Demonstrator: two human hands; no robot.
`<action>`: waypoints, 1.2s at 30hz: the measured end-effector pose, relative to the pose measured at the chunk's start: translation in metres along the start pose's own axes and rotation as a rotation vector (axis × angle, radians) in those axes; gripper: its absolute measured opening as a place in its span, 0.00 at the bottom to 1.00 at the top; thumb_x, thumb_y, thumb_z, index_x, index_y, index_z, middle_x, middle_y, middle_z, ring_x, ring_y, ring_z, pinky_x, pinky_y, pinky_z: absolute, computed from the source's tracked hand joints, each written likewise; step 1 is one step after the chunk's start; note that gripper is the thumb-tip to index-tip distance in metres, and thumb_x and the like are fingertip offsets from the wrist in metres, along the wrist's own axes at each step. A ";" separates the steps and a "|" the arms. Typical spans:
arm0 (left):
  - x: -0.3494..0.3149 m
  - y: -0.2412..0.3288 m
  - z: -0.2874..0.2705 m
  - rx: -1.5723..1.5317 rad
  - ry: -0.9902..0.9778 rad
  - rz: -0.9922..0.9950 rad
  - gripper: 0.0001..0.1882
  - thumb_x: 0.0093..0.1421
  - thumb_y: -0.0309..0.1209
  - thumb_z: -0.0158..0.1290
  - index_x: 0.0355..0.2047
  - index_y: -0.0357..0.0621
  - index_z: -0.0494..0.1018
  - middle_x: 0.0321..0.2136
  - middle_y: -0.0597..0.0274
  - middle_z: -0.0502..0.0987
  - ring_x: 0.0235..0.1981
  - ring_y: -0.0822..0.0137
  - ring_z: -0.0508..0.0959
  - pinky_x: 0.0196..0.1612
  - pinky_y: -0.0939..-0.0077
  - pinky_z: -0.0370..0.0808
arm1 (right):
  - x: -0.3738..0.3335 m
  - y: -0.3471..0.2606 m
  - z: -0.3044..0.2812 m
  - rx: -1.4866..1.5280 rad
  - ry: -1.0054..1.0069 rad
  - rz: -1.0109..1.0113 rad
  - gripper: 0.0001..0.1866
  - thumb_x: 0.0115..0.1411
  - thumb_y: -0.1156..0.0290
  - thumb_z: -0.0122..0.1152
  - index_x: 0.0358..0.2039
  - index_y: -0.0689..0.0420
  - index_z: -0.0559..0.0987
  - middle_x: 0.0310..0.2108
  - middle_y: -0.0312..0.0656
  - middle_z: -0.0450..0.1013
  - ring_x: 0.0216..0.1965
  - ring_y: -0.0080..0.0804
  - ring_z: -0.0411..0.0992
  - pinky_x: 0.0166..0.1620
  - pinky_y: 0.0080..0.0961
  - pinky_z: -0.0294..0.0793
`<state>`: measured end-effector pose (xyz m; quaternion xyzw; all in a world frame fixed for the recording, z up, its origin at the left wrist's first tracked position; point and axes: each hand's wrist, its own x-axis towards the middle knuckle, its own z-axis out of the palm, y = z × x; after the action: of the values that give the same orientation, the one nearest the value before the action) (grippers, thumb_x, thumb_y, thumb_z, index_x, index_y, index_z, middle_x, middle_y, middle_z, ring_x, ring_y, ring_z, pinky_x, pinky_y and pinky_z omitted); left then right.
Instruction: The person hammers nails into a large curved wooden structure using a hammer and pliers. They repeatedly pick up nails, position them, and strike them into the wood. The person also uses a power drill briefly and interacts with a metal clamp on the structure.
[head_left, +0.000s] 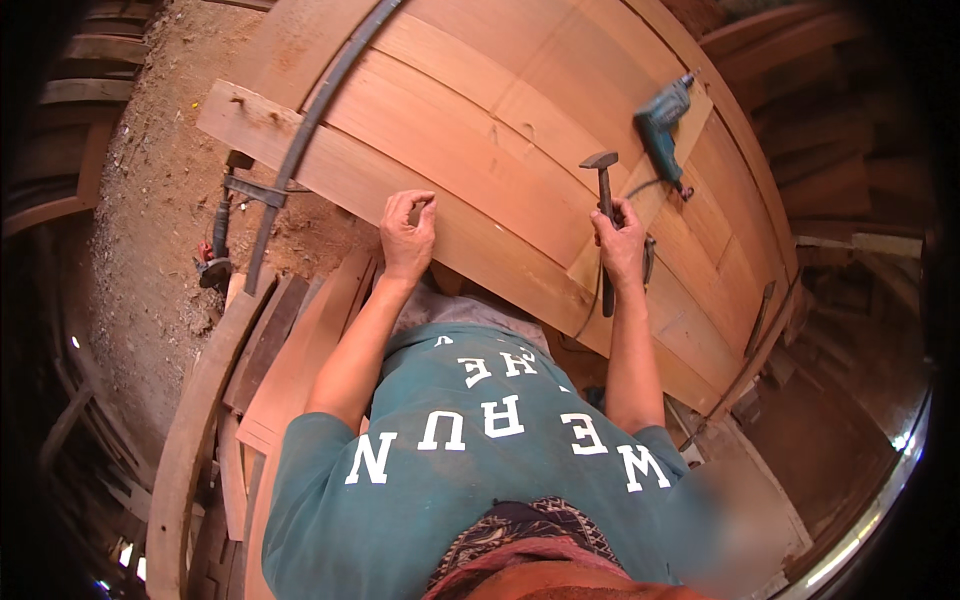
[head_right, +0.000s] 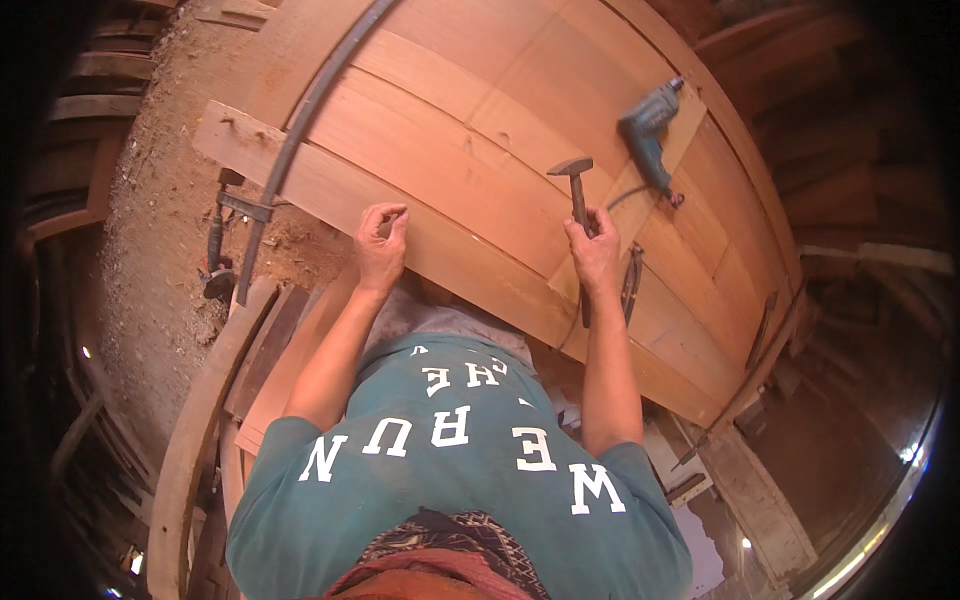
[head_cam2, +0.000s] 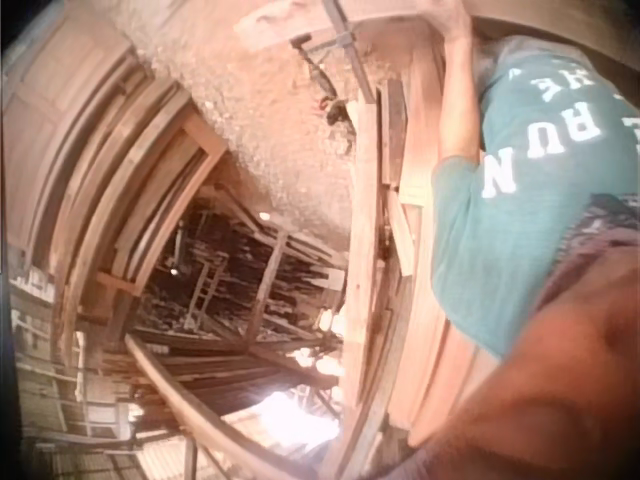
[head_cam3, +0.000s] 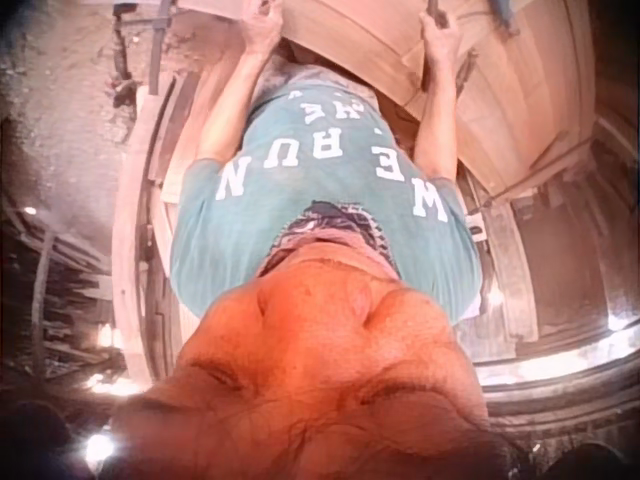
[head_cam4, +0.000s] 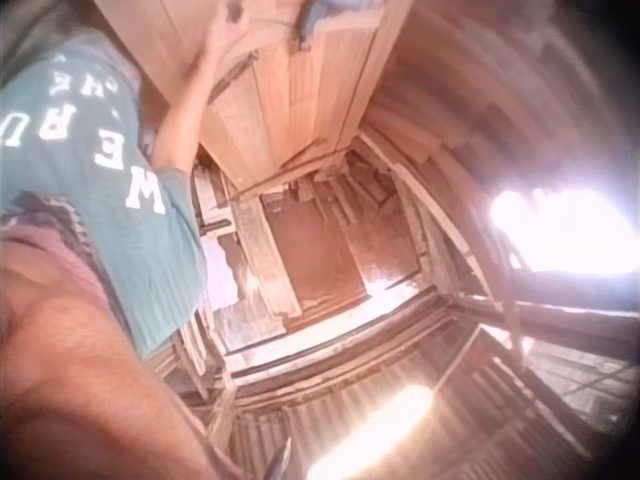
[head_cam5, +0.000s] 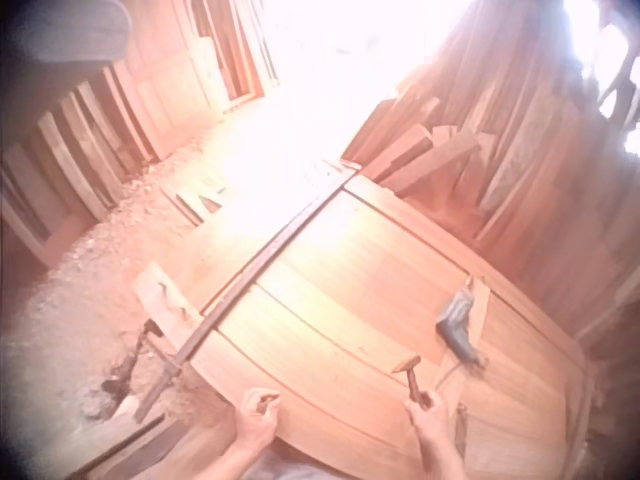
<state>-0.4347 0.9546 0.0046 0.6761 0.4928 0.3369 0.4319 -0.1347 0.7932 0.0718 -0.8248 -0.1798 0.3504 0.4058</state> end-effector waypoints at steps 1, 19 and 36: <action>-0.015 0.006 0.014 -0.021 -0.011 -0.019 0.06 0.62 0.22 0.63 0.39 0.40 0.81 0.39 0.56 0.83 0.45 0.55 0.81 0.50 0.63 0.78 | -0.005 0.007 -0.014 -0.019 -0.004 -0.015 0.10 0.64 0.71 0.68 0.43 0.61 0.79 0.30 0.27 0.72 0.28 0.15 0.66 0.32 0.19 0.66; -0.118 0.021 0.115 -0.122 -0.030 -0.101 0.19 0.68 0.22 0.60 0.55 0.41 0.64 0.42 0.55 0.85 0.48 0.64 0.84 0.55 0.69 0.78 | -0.059 0.096 -0.103 0.033 -0.097 -0.060 0.09 0.64 0.72 0.69 0.43 0.57 0.78 0.26 0.28 0.70 0.24 0.15 0.67 0.27 0.17 0.66; -0.121 0.006 0.128 0.059 -0.009 0.094 0.18 0.65 0.21 0.62 0.50 0.41 0.66 0.37 0.57 0.87 0.43 0.64 0.86 0.54 0.68 0.78 | -0.073 0.061 -0.079 -0.040 -0.249 -0.108 0.16 0.67 0.67 0.67 0.52 0.60 0.81 0.32 0.29 0.75 0.34 0.18 0.70 0.40 0.20 0.71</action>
<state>-0.3547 0.8060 -0.0445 0.7126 0.4682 0.3389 0.3976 -0.1265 0.6709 0.0886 -0.7718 -0.2800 0.4242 0.3821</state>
